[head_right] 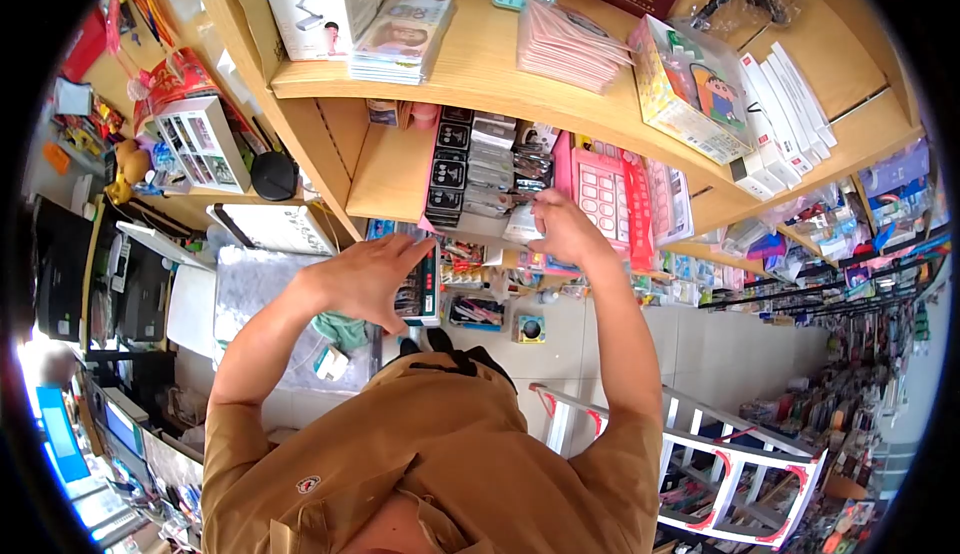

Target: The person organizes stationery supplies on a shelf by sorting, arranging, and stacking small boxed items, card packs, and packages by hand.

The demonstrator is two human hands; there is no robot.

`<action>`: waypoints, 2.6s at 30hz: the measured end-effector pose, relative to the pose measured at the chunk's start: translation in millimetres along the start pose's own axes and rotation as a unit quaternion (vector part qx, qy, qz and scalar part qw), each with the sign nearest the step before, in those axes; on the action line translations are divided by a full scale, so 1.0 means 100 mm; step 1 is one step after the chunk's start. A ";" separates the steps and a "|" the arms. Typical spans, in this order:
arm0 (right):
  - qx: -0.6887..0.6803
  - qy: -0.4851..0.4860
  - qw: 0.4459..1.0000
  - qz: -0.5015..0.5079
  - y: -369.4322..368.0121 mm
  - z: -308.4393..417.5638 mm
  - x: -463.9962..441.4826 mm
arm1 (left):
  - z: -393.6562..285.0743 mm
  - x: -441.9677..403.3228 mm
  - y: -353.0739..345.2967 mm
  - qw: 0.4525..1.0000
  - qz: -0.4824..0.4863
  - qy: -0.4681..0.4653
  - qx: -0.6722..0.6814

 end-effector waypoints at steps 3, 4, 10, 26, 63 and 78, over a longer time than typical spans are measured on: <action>0.091 -0.019 0.996 0.000 -0.05 0.02 -0.04 | -0.02 -0.07 0.03 1.000 -0.013 -0.002 -0.009; 0.149 -0.024 0.988 0.020 -0.09 0.02 -0.11 | -0.01 -0.09 0.07 1.000 -0.013 0.012 -0.024; 0.220 -0.069 0.967 0.112 -0.10 0.09 -0.28 | 0.43 -0.18 0.20 0.991 -0.043 0.104 -0.072; 0.132 -0.016 0.968 0.215 -0.10 -0.13 -0.44 | 1.33 -0.42 0.07 0.956 -0.083 0.275 -0.061; 0.185 -0.022 0.969 0.163 -0.19 -0.07 -0.32 | 0.67 -0.63 0.43 0.926 -0.359 0.075 -0.085; 0.121 0.019 0.979 0.165 0.03 -0.01 -0.17 | 0.48 -1.60 -0.10 0.923 -0.314 -0.112 -0.194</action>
Point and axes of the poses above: each hand's wrist, its own x-axis away from the middle knuckle, its own y-axis out of the back of the hand, z = x × y, the point moved 5 cm from there along -x, towards the middle knuckle, and after that the axes turned 10 degrees about -y, right-handed, at the moved point
